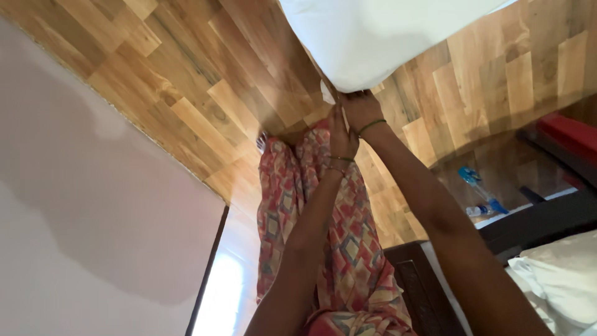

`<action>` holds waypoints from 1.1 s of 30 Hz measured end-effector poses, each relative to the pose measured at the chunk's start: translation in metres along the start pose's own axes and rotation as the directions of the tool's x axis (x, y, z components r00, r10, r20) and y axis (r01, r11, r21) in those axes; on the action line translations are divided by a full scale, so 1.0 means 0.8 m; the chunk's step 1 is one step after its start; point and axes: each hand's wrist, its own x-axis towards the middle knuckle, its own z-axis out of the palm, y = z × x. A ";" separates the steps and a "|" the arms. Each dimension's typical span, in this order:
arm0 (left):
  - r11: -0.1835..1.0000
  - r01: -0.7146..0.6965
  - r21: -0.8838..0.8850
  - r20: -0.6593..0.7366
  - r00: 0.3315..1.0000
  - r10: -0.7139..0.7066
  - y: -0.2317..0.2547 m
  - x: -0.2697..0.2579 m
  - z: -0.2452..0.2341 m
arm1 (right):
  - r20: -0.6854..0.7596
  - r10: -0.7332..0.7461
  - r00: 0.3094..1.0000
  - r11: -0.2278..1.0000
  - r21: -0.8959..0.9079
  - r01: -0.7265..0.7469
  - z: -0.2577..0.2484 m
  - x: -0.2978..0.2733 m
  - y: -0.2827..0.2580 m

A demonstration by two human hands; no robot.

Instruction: The person makes a bed by tucking a white sheet under the mattress by hand while smoothing the surface.

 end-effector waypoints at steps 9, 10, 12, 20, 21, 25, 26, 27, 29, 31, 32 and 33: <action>0.976 -0.097 0.196 0.156 0.985 0.067 -0.031 0.023 0.000 | -0.065 0.016 0.998 0.999 0.052 -0.013 0.019 0.028 0.038; 0.971 -0.086 0.221 0.167 0.985 0.049 -0.030 0.027 -0.004 | -0.071 0.013 0.997 0.999 0.046 -0.010 0.021 0.024 0.034; 0.959 -0.068 0.274 0.174 0.984 0.020 -0.031 0.033 -0.010 | -0.098 0.001 0.995 0.997 0.078 0.007 0.022 0.020 0.026; 0.684 -0.478 0.552 0.351 0.877 0.329 -0.011 0.028 -0.085 | -0.501 0.109 0.858 0.861 0.479 0.171 0.004 -0.071 -0.012; 0.671 -0.497 0.550 0.370 0.866 0.337 -0.007 0.031 -0.090 | -0.501 0.142 0.854 0.876 0.465 0.127 0.002 -0.089 -0.011; 0.591 -0.568 0.573 0.465 0.819 0.336 0.004 0.046 -0.088 | -0.528 0.189 0.828 0.916 0.399 0.045 0.000 -0.104 0.002; 0.562 -0.585 0.585 0.495 0.806 0.324 0.007 0.055 -0.083 | -0.530 0.164 0.832 0.933 0.356 0.043 0.000 -0.095 0.008; 0.590 -0.571 0.571 0.519 0.808 0.280 0.009 0.065 -0.076 | -0.529 0.138 0.837 0.949 0.313 0.041 -0.001 -0.080 0.019; 0.647 -0.533 0.545 0.563 0.805 0.190 0.013 0.084 -0.059 | -0.503 0.096 0.859 0.970 0.239 0.032 -0.002 -0.052 0.036; 0.642 -0.473 0.603 0.528 0.840 0.123 0.011 0.091 -0.036 | -0.460 0.060 0.886 0.985 0.170 0.022 -0.005 -0.027 0.047; 0.638 -0.443 0.630 0.507 0.857 0.095 0.010 0.097 -0.026 | -0.422 0.039 0.906 0.993 0.119 0.013 -0.008 -0.020 0.051; 0.638 -0.405 0.655 0.496 0.867 0.041 0.009 0.098 -0.018 | -0.379 0.018 0.925 0.998 0.070 0.009 -0.007 -0.015 0.053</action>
